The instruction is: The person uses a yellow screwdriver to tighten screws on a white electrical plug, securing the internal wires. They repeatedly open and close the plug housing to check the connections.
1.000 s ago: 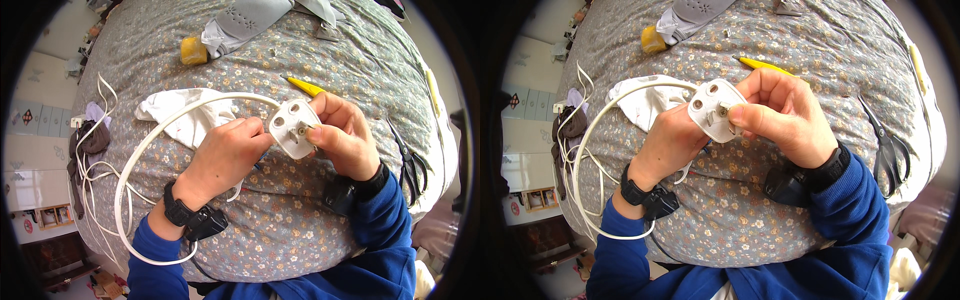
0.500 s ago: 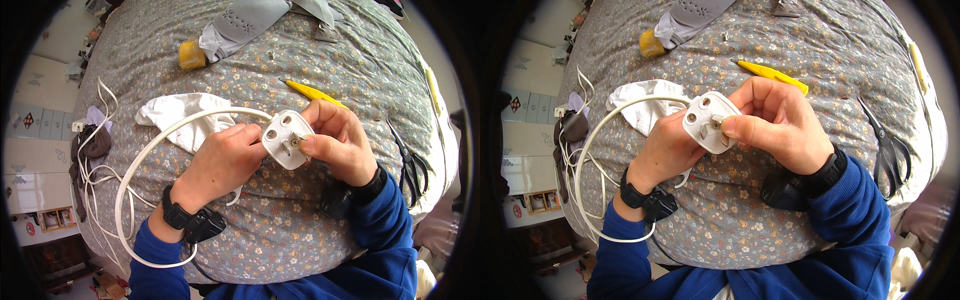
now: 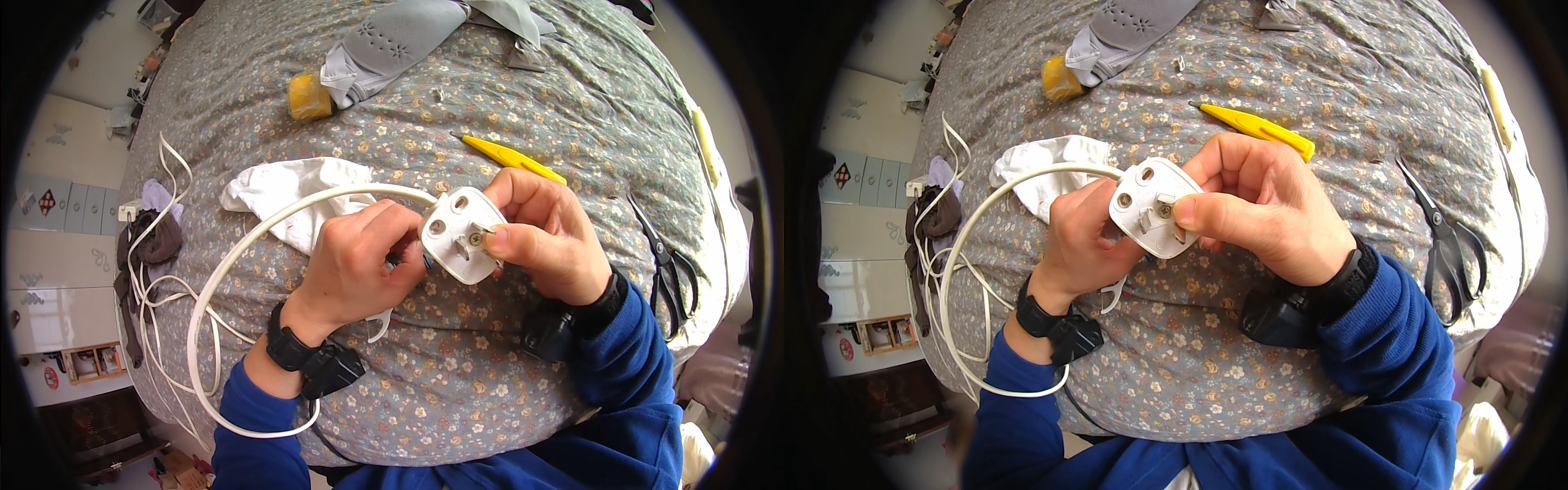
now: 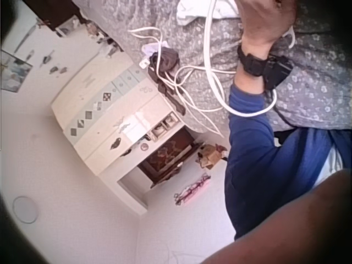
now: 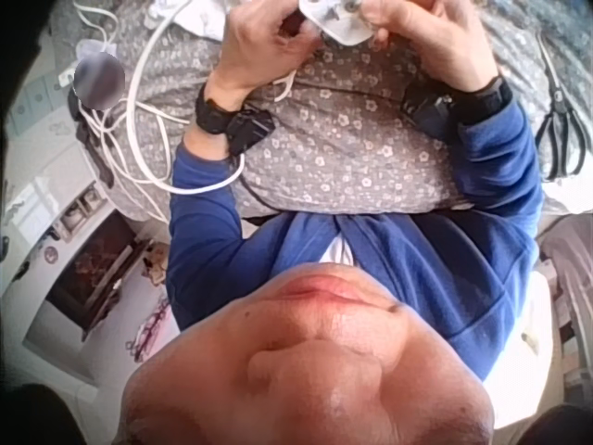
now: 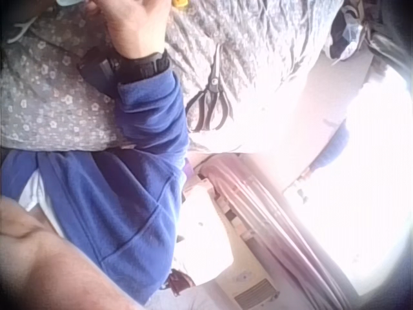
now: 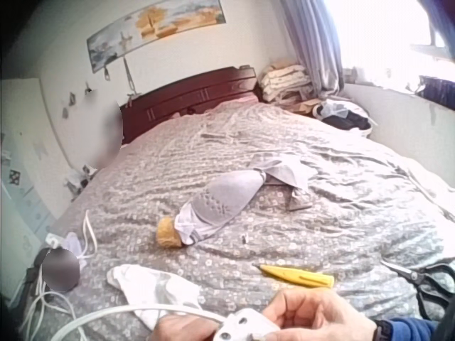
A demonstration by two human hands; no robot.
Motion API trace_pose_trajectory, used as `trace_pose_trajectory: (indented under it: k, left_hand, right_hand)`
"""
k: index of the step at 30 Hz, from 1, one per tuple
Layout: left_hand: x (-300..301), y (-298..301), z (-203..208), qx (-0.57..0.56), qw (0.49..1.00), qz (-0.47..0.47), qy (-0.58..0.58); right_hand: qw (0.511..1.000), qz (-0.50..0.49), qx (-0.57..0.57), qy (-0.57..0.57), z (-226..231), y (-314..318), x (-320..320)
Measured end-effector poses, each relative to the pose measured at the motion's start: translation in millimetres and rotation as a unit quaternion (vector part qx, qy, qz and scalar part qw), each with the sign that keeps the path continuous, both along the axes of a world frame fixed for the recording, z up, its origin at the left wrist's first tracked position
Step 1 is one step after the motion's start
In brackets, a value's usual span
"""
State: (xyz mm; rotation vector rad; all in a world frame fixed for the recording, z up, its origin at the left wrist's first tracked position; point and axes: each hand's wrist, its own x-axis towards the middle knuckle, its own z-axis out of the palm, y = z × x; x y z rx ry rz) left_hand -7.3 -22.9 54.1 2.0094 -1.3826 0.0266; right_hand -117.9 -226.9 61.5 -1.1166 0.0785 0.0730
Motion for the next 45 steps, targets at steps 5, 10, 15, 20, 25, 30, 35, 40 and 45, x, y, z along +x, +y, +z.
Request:
trace_pose_trajectory:
  k: [5,10,15,20,25,30,35,40,45]
  left_hand:
    - [-1,4,1,-0.091,0.994,0.010,0.058]
    - [-9,14,6,-0.177,0.972,-0.001,0.156]
    - [-18,20,15,-0.221,0.960,0.026,0.172]
    - [-13,19,18,-0.201,0.975,0.017,0.093]
    - [-22,14,16,-0.229,0.950,0.034,0.210]
    - [-27,12,15,-0.260,0.909,0.005,0.326]
    - [-21,14,12,-0.251,0.924,0.003,0.289]
    - [-21,15,14,-0.186,0.956,0.051,0.222]
    - [-24,14,15,-0.176,0.952,0.066,0.240]
  right_hand:
    - [1.000,-0.010,-0.013,-0.001,-1,-1,0]
    - [0.999,-0.017,-0.042,0.004,-2,0,1]
    - [0.998,-0.016,-0.061,0.008,-1,2,0]
    - [0.997,-0.014,-0.073,0.011,0,3,0]
    - [0.998,-0.010,-0.067,0.020,3,4,0]
    - [0.997,-0.014,-0.077,0.021,5,5,0]
    - [0.995,-0.018,-0.097,0.024,8,6,-1]
    - [0.993,-0.015,-0.110,0.035,9,6,0]
    - [0.992,-0.014,-0.116,0.046,9,7,-1]
